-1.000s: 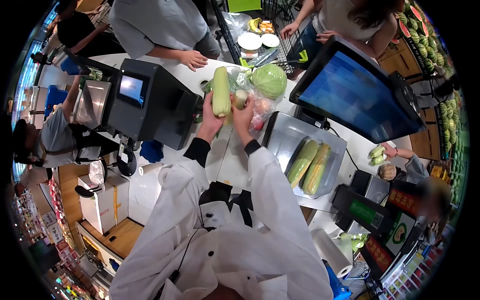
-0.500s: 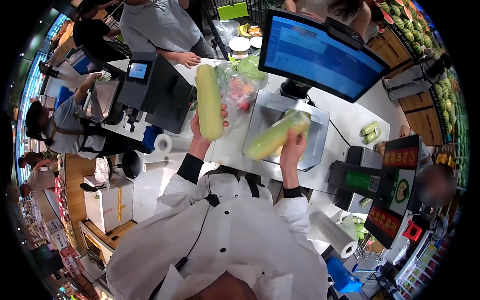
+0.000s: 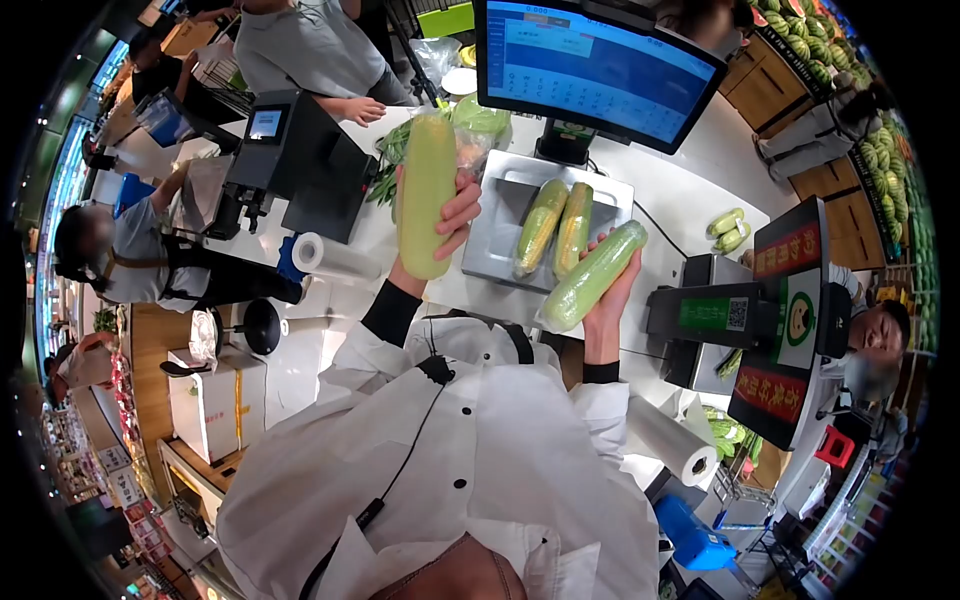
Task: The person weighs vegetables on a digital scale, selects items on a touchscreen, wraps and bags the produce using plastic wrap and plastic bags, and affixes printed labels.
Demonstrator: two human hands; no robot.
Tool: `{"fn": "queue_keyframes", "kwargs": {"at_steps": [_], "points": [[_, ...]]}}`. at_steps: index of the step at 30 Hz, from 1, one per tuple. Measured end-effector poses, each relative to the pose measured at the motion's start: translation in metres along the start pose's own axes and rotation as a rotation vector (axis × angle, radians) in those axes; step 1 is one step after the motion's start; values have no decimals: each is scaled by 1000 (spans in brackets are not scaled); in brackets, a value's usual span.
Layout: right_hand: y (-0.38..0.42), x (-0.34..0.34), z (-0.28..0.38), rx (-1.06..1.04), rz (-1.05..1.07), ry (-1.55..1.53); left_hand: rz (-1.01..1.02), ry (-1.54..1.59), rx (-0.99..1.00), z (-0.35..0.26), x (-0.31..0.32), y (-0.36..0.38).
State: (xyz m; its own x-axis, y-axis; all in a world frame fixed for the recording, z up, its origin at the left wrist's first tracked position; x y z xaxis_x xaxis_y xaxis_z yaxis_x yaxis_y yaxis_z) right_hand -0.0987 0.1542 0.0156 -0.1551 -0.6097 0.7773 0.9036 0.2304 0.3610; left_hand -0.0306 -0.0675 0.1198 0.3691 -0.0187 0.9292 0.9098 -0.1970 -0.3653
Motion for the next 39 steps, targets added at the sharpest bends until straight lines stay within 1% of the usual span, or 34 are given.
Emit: {"fn": "queue_keyframes", "kwargs": {"at_steps": [7,9,10,12,13,15,16,18,19,21,22,23,25,28,35,37,38,39], "points": [[-2,3,-1,37,15,29,7,-33,14,7,12,-1],[-1,6,-3,50,23,25,-65,-175,68,3,8,-1],[0,8,-3,43,3,43,-65,-175,67,2,11,0],[5,16,-4,34,-18,60,-227,-539,66,-3,7,2],[9,20,-5,55,-37,100,-228,-537,65,-7,10,3],[10,19,-8,75,-62,141,-303,-1018,62,-18,11,3],[10,17,-10,92,-45,141,-308,-1009,57,-20,16,6],[9,14,-14,110,-47,136,-408,-1348,98,-30,28,8],[8,11,-15,108,-57,140,-409,-1339,92,-29,38,7],[5,5,-19,127,-62,149,-395,-1727,190,-31,65,2],[3,3,-21,130,-62,149,-355,-1779,206,-28,73,-1],[2,1,-21,128,-69,151,-355,-1772,202,-28,76,-2],[4,3,-23,134,-93,151,-273,-1878,191,-26,84,-4],[3,4,-23,132,-82,146,-223,-1900,206,-24,90,-6],[1,7,-25,144,-85,155,-215,-1864,167,-25,77,-10],[0,4,-25,134,-83,170,-316,-1724,168,-30,57,-4],[-2,2,-24,123,-76,188,-300,-1713,157,-30,43,-1],[-4,-1,-19,103,-90,183,-477,-1537,122,-39,11,5]]}}
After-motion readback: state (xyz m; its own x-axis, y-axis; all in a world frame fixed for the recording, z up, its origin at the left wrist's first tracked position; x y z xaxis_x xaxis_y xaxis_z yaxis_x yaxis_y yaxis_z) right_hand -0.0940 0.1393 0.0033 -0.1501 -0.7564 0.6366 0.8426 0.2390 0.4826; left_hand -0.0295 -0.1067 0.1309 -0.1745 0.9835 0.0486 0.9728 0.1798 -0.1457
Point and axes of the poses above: each hand's wrist, its own y-axis away from the middle knuckle, its own x-axis out of the palm, z = x × y, the point moved 8 cm from there along -y, towards the middle knuckle, and after that the axes turned 7 degrees about -z, right-handed, at the moved point
